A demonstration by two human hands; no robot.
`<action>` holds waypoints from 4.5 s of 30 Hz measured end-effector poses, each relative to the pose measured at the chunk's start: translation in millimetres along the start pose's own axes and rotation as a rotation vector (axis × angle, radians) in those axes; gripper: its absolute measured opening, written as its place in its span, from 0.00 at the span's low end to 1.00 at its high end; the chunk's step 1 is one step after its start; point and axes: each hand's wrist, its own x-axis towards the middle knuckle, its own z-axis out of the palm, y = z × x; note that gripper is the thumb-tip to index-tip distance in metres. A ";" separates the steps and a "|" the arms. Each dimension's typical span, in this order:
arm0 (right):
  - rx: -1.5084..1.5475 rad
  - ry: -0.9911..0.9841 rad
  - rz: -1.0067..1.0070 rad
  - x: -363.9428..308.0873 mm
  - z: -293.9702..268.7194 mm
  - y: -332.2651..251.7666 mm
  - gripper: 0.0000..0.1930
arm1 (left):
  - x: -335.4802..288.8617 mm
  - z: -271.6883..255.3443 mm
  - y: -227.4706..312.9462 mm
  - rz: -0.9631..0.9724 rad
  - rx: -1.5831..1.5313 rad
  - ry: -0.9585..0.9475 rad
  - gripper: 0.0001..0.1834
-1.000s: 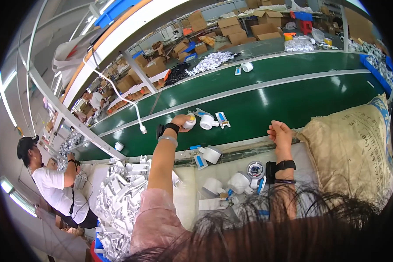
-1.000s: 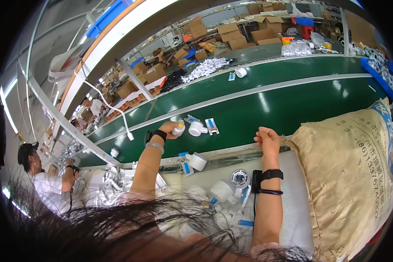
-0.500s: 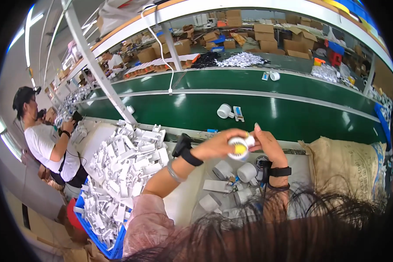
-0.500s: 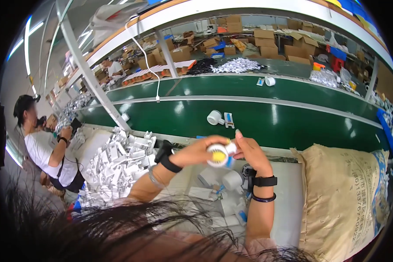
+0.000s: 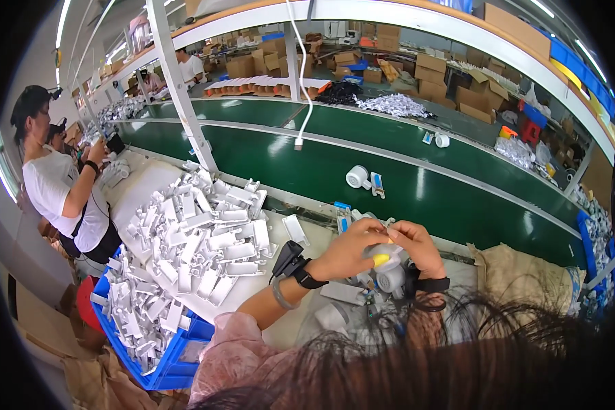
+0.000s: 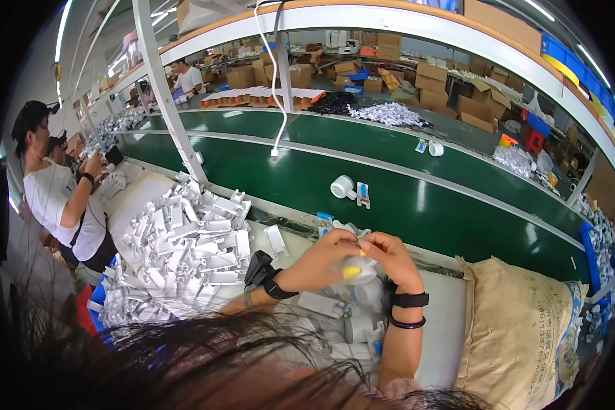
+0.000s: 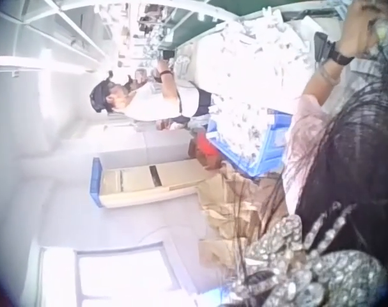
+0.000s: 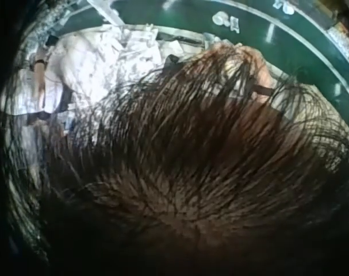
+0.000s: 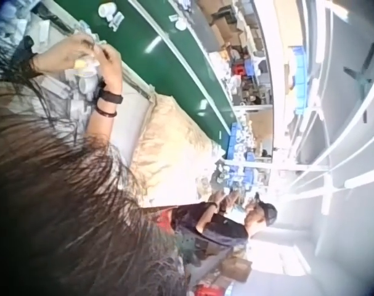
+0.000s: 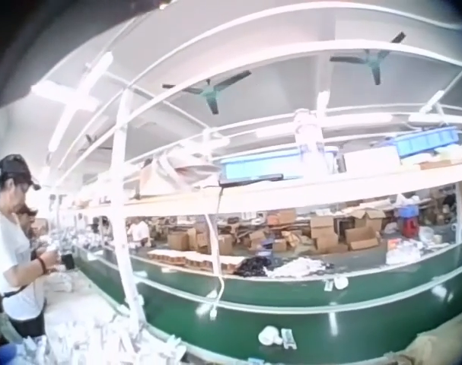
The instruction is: The person assembles small fans by picking up a motor and a battery compartment, connecting the wires, and fitting the motor into the housing. They then press a fan blade onto the motor shaft and place the completed unit onto the conveyor belt.
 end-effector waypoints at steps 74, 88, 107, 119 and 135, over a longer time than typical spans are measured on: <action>-0.896 0.512 -0.633 -21.1 61.8 -26.6 0.06 | -7.2 -0.1 15.5 -0.249 -0.612 0.197 0.22; -0.937 0.477 -0.620 -20.6 65.5 -21.7 0.07 | -9.1 0.1 15.1 -0.364 -0.574 0.206 0.16; -0.970 0.622 -0.389 54.7 -53.1 24.1 0.06 | -24.8 -8.9 -108.4 -0.671 -0.151 0.391 0.17; -0.723 -0.125 -0.042 11.3 7.9 6.7 0.11 | -28.6 36.6 -109.8 -0.174 0.149 0.157 0.36; -0.598 -0.088 0.041 -18.4 10.8 -29.6 0.08 | 6.7 59.7 -130.9 -0.360 -0.083 -0.250 0.27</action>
